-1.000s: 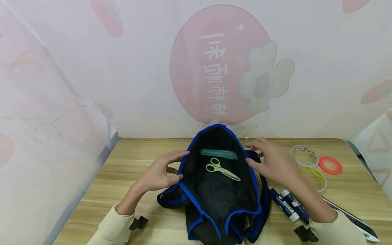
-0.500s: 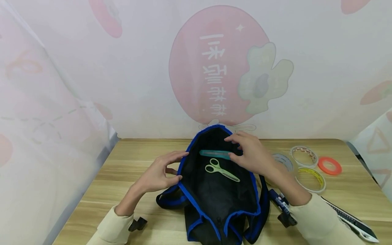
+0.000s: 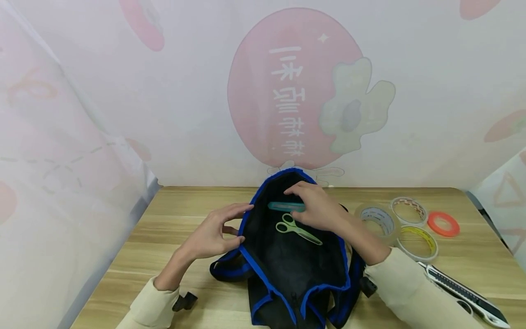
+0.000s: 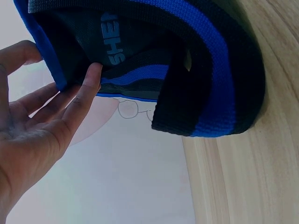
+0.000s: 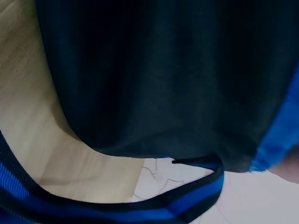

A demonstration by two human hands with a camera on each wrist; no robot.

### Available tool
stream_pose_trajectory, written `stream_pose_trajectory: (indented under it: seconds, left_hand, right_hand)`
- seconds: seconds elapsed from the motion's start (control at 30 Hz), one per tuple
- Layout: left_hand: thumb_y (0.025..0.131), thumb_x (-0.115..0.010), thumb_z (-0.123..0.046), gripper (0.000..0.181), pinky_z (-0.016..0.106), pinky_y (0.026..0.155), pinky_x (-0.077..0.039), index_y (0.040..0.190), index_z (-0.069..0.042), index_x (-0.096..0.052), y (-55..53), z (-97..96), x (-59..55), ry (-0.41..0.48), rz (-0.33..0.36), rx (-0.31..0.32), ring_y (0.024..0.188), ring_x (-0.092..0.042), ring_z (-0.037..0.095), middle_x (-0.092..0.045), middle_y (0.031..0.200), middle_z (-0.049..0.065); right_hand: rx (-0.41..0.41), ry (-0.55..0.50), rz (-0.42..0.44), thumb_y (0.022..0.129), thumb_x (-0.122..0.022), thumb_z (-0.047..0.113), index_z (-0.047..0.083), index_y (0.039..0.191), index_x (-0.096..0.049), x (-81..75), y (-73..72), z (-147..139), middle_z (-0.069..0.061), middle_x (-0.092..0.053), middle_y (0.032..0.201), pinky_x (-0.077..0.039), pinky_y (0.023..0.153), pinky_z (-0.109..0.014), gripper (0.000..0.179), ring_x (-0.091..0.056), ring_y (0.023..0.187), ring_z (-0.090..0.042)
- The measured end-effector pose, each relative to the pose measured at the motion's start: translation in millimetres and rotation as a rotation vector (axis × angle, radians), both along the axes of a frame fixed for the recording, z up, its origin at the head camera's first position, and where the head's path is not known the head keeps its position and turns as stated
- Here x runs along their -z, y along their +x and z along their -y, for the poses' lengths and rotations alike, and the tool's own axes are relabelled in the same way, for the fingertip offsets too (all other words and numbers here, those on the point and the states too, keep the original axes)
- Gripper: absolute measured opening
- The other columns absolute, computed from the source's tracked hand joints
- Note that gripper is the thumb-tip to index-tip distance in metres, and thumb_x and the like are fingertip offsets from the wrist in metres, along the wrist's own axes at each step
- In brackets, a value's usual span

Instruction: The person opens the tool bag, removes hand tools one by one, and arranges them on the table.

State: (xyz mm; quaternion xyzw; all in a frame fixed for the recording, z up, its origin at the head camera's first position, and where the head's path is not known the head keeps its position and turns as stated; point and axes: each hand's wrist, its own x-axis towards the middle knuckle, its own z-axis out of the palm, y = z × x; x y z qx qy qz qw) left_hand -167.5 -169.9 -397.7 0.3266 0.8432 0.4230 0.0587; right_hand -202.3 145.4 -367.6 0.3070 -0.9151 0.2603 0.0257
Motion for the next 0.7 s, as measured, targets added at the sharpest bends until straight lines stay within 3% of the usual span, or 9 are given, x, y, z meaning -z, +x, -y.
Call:
stream_pose_trajectory:
  seconds: [0.3, 0.7]
  left_hand:
    - [0.09, -0.074, 0.0, 0.074, 0.025, 0.087, -0.065, 0.159, -0.004, -0.049, -0.2, 0.6, -0.1, 0.008, 0.0, 0.004, 0.139, -0.062, 0.039, -0.049, 0.164, 0.015]
    - [0.089, -0.074, 0.0, 0.074, 0.026, 0.087, -0.065, 0.159, -0.003, -0.049, 0.9, 0.5, -0.8, 0.013, -0.001, 0.009, 0.139, -0.061, 0.041, -0.048, 0.164, 0.016]
  right_hand:
    - [-0.056, 0.029, 0.044, 0.093, -0.08, 0.01, 0.0, 0.141, -0.066, 13.0, -18.5, 11, -0.018, -0.07, 0.137, -0.059, 0.101, -0.054, 0.051, -0.067, 0.123, -0.037]
    - [-0.066, 0.075, 0.135, 0.094, -0.081, 0.01, 0.001, 0.144, -0.063, 37.5, -40.2, 18, -0.019, -0.067, 0.141, -0.057, 0.102, -0.053, 0.054, -0.065, 0.126, -0.039]
